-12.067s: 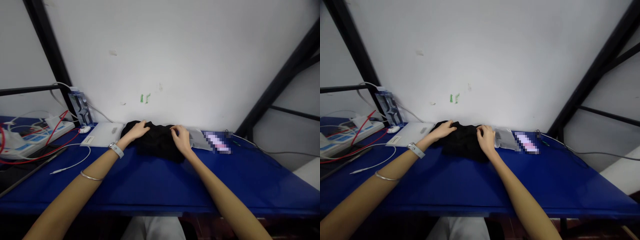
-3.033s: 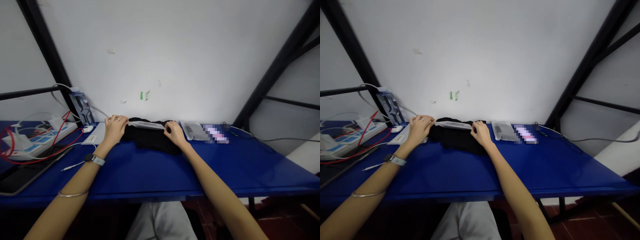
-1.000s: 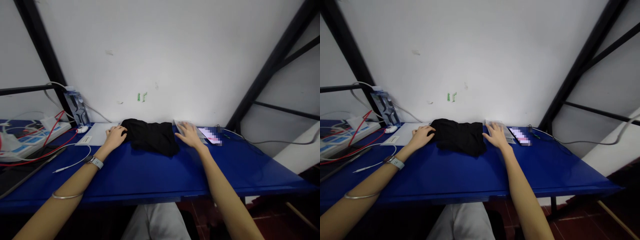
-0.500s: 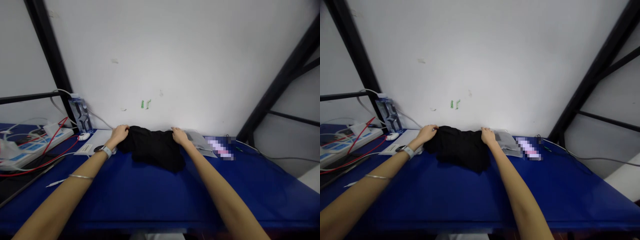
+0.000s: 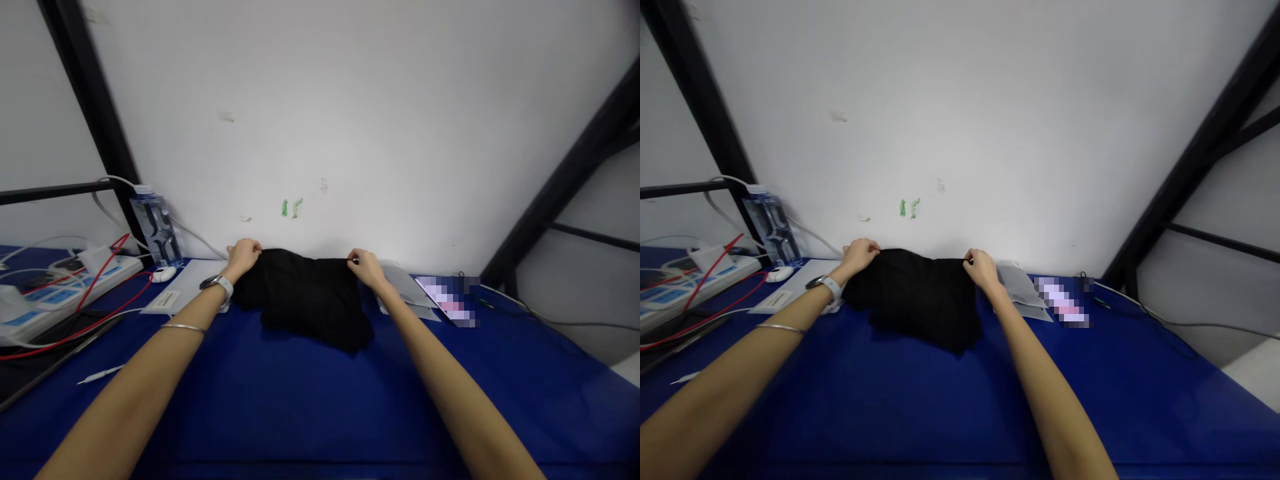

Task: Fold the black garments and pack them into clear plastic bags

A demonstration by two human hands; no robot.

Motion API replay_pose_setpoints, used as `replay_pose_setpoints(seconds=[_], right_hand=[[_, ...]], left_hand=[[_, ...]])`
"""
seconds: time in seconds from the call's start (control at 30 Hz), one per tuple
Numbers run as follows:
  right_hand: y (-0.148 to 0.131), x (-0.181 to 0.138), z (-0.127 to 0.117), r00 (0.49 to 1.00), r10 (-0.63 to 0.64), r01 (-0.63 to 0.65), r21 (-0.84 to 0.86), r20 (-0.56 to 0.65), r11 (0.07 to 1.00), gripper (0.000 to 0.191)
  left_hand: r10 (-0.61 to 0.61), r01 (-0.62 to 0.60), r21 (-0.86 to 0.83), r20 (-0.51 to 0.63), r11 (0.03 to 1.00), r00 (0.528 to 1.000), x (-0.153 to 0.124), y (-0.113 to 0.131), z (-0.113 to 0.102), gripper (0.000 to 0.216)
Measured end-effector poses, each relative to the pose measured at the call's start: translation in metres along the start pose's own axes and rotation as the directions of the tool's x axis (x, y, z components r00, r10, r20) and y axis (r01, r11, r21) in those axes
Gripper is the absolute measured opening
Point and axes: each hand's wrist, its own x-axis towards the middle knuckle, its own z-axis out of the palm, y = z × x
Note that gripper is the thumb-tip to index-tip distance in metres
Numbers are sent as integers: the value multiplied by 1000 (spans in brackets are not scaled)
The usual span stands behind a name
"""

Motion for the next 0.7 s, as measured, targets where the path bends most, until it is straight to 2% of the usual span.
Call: replay_pose_setpoints(seconds=[0.13,0.2,0.27,0.33,0.4,0.47,0.5,0.53,0.63,0.7], right_hand=[[12,-18,-27,995,-94,102,312,-42,945,13],[13,-31,-44,989,-146,117,411,38,904,13],[11,-46,-63,962,-200,89,478,185,874,15],[6,-59,-78,908,-244,45,500,341,865,18],[1,-68,-87,819,-297,20,492,492,871,20],[-3,-72,-87,748,-337,24,485,571,874,23],[-5,-72,-84,751,-343,35,485,564,874,24],[-6,-72,-78,785,-335,51,484,521,874,25],[-8,-70,-51,920,-244,111,392,308,913,27],[-8,-70,-30,952,-188,134,222,243,966,34]], left_hand=[[21,-42,-222,-99,974,995,-9,-15,-31,17],[74,-96,-364,-75,926,994,-21,-24,-48,17],[166,-130,-461,39,878,985,-36,-32,-64,20],[291,-159,-496,200,854,936,-52,-39,-78,20],[389,-197,-474,349,858,852,-63,-44,-88,18],[428,-224,-431,466,874,774,-69,-48,-92,17],[428,-227,-416,490,880,759,-70,-49,-91,20],[419,-225,-408,485,885,768,-70,-50,-88,24],[350,-224,-370,321,902,880,-65,-45,-70,36],[304,-228,-299,240,927,922,-61,-39,-54,40]])
